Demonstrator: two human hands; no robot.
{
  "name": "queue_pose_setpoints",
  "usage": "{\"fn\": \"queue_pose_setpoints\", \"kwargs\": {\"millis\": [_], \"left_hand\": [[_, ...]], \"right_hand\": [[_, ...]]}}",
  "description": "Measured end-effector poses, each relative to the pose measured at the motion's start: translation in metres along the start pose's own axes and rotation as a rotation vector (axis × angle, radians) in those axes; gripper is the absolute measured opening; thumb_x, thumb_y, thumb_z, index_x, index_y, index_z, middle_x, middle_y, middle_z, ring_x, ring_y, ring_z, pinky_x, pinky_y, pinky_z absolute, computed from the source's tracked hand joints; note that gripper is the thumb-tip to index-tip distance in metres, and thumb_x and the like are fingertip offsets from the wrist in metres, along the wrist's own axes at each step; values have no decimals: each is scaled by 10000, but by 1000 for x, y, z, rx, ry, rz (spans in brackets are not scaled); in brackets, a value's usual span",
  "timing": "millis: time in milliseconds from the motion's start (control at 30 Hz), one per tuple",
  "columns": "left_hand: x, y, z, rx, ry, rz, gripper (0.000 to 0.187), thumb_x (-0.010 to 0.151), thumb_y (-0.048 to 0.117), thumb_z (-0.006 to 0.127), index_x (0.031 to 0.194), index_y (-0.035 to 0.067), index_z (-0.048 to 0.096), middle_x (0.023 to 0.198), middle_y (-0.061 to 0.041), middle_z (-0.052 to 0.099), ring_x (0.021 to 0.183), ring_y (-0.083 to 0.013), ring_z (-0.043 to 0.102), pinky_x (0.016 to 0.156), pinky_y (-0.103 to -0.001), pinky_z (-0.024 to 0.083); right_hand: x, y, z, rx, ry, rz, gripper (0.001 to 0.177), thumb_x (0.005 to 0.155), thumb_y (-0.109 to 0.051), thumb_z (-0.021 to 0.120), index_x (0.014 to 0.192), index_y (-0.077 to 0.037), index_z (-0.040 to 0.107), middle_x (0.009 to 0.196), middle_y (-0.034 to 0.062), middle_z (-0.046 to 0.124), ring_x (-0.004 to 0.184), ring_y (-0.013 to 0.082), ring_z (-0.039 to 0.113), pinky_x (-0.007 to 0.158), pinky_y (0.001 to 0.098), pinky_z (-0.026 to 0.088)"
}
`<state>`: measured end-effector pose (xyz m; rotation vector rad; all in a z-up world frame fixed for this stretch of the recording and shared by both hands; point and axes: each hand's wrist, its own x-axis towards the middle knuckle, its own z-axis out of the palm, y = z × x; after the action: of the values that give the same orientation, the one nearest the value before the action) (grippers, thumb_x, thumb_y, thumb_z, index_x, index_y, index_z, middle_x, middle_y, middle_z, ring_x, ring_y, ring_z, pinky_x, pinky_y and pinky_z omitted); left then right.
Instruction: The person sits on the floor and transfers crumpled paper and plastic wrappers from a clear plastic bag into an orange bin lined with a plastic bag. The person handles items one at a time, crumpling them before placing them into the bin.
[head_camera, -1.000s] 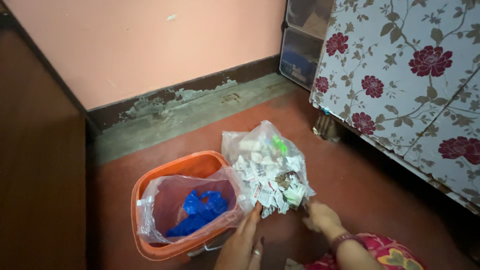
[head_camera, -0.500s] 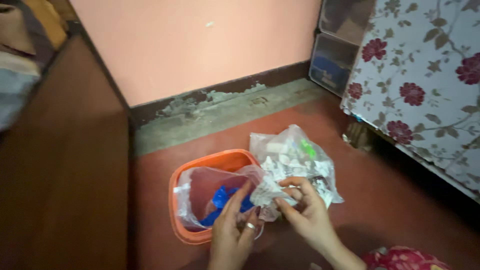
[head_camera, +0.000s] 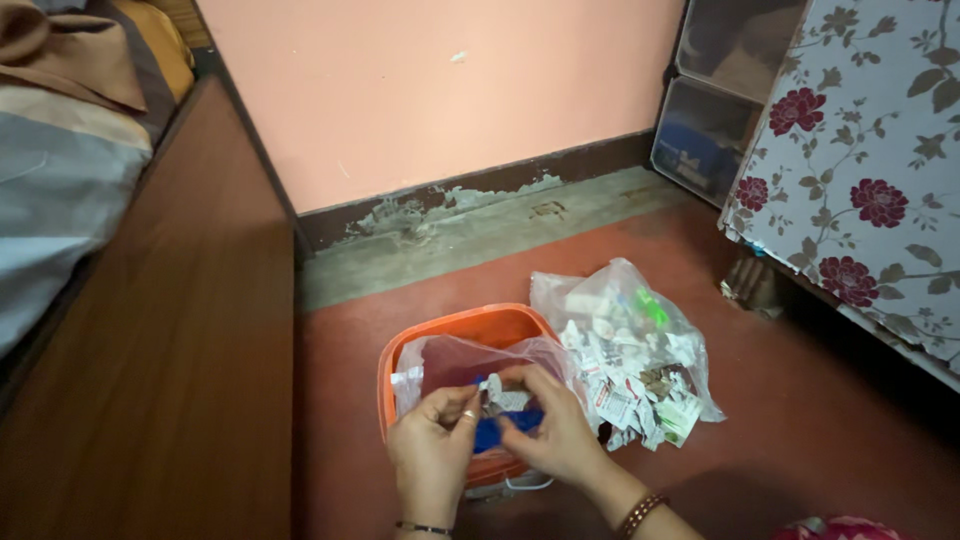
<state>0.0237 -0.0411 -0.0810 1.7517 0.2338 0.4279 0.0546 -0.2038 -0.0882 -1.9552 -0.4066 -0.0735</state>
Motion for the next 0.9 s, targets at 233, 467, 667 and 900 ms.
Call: {"fn": "queue_pose_setpoints", "kwargs": {"millis": [233, 467, 667, 900], "left_hand": [[0, -9, 7, 4, -48, -20, 149, 856, 123, 774, 972, 36, 810, 767, -27, 815, 673, -65, 731, 652, -229, 585], [7, -33, 6, -193, -214, 59, 384, 849, 77, 724, 1233, 97, 721, 831, -8, 770, 730, -47, 662, 709, -207, 563], [1, -24, 7, 100, -213, 144, 280, 821, 126, 791, 1100, 122, 820, 759, -22, 691, 659, -115, 638, 631, -266, 531], [-4, 6, -3, 419, -6, 170, 122, 841, 220, 771, 926, 149, 820, 773, -55, 728, 641, -180, 708, 617, -331, 539]], "right_hand": [[5, 5, 2, 70, 25, -177, 206, 885, -47, 721, 1089, -47, 742, 973, 52, 777, 886, 98, 724, 784, 259, 570], [15, 32, 1, 371, -49, -71, 247, 865, 76, 562, 1041, -35, 694, 1050, 46, 741, 968, 94, 686, 850, 247, 563], [18, 46, -1, 391, -77, -96, 311, 835, 111, 604, 1117, -19, 623, 1033, 47, 632, 940, 128, 637, 845, 299, 536], [12, 26, 0, 374, -138, -186, 402, 845, 33, 756, 1180, -25, 543, 1084, 34, 647, 1021, 117, 651, 937, 287, 550]]}}
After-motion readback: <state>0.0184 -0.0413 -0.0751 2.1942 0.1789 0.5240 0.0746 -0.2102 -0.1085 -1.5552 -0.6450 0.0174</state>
